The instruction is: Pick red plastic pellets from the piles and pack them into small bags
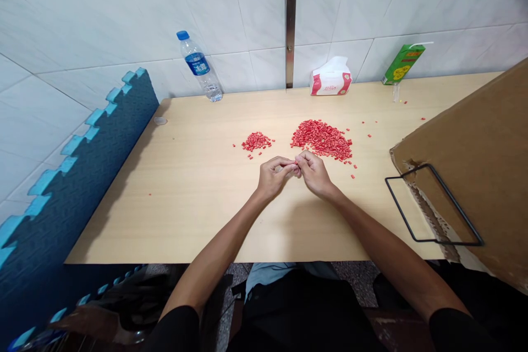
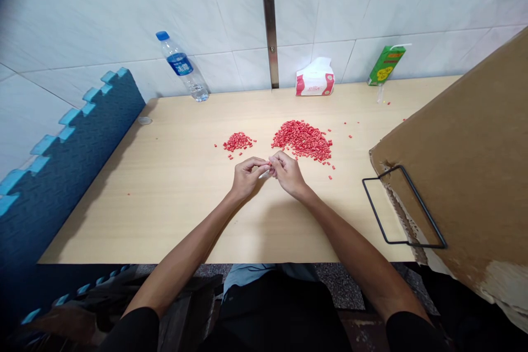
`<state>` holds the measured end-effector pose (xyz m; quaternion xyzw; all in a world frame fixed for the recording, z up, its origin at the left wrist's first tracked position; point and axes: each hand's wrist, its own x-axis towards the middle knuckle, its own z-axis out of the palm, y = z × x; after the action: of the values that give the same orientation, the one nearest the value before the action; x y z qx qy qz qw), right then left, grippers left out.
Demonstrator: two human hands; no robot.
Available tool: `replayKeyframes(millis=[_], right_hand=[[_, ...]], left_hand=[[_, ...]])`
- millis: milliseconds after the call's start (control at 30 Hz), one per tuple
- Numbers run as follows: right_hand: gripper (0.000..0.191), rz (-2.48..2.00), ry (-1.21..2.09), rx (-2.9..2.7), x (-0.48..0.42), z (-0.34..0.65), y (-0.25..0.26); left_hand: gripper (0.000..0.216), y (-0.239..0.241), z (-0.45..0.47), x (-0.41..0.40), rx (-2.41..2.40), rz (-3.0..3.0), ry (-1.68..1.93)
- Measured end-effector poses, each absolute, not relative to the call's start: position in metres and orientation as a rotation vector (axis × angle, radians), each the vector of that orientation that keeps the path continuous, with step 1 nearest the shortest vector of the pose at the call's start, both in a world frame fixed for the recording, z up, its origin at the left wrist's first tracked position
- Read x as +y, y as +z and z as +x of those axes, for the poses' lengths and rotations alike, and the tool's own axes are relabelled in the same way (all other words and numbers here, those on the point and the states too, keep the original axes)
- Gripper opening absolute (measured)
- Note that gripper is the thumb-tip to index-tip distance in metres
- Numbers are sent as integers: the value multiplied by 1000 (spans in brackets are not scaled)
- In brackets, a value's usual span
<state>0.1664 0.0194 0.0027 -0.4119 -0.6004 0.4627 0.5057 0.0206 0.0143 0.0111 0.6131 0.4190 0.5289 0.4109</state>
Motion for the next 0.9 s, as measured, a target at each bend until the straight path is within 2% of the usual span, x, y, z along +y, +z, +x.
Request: replayKeyframes(millis=[900], right_hand=[[35,-1012,1136,-1483,19,168,6]], left_hand=[[22,17,18,17,900,1377,1230]])
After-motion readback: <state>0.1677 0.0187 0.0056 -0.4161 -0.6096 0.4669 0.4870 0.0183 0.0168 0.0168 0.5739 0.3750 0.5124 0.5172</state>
